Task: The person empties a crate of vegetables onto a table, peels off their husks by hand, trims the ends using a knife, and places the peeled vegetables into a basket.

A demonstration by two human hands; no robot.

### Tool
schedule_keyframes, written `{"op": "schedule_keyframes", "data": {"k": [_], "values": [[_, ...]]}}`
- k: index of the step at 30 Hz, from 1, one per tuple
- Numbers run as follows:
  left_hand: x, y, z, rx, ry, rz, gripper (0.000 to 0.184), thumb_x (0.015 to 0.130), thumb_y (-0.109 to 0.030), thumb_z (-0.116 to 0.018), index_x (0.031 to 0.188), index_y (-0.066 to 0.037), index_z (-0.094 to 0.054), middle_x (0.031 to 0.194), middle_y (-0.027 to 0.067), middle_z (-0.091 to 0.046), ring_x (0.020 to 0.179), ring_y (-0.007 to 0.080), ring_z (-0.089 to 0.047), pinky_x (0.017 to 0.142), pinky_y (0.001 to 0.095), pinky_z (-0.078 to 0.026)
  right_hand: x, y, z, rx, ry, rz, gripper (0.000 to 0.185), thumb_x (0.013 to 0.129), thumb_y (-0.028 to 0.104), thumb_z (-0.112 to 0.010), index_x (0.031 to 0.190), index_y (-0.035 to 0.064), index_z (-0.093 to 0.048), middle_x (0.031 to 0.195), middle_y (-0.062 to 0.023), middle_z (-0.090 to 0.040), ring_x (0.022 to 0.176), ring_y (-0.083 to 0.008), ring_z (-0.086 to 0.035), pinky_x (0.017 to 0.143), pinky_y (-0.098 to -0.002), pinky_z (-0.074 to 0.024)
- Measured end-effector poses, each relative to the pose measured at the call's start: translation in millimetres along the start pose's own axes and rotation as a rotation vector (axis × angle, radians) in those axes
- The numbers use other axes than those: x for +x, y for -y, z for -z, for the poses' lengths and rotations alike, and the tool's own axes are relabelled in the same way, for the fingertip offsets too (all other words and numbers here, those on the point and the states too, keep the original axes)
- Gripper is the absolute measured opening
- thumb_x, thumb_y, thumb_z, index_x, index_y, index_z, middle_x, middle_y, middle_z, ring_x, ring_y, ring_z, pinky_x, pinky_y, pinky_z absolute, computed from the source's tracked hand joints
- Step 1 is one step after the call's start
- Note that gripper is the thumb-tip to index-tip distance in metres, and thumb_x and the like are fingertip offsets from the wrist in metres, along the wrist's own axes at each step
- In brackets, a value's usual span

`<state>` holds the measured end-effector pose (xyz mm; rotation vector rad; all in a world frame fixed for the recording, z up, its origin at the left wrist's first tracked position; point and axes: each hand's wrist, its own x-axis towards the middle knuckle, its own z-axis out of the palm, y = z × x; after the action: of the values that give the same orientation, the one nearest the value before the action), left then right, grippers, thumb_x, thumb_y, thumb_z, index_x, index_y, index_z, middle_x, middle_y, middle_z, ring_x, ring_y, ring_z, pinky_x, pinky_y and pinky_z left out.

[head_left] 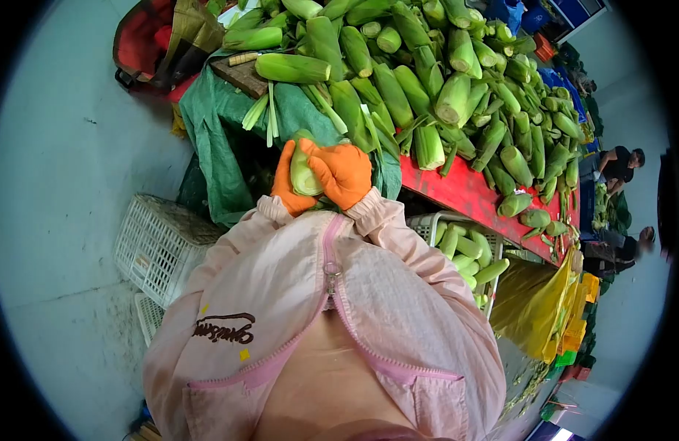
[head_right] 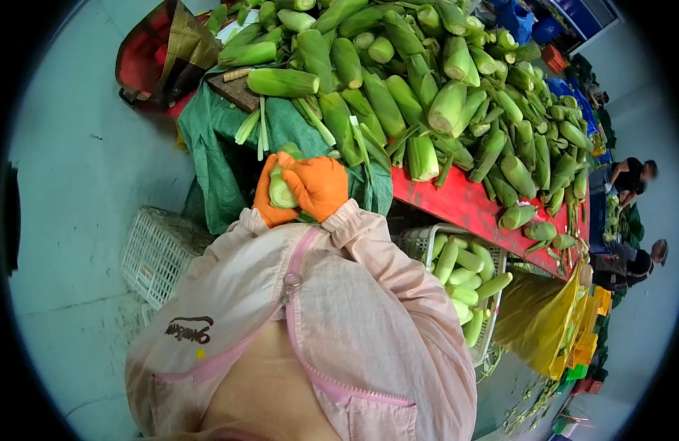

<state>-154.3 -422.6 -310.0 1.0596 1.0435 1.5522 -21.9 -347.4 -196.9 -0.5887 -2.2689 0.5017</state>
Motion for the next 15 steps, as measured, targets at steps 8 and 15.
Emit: {"op": "schedule_keyframes", "data": {"k": [8, 15], "values": [[6.3, -40.3, -8.6, 0.165, -0.006, -0.237, 0.064, 0.094, -0.038, -0.056, 0.145, -0.007, -0.031, 0.125, 0.0212, -0.055, 0.107, 0.0302, -0.060, 0.090, 0.0393, -0.053, 0.6, -42.5, -29.1, 0.292, -0.126, -0.635, 0.042, 0.090, 0.041, -0.060, 0.084, 0.0004, -0.068, 0.072, -0.0206, -0.062, 0.068, -0.0358, -0.061, 0.063, -0.0420, -0.0471], [0.5, -51.1, 10.1, -1.135, 0.348, 0.441, 0.075, 0.092, -0.065, -0.037, 0.143, -0.010, -0.037, 0.127, 0.0262, -0.054, 0.101, 0.0405, -0.064, 0.069, 0.0464, -0.059, 17.7, -208.2, 12.1, 0.543, -0.764, -0.939, 0.045, 0.087, 0.043, -0.064, 0.078, -0.0006, -0.068, 0.063, -0.0076, -0.062, 0.057, -0.0165, -0.057, 0.053, -0.0326, -0.0442]]}}
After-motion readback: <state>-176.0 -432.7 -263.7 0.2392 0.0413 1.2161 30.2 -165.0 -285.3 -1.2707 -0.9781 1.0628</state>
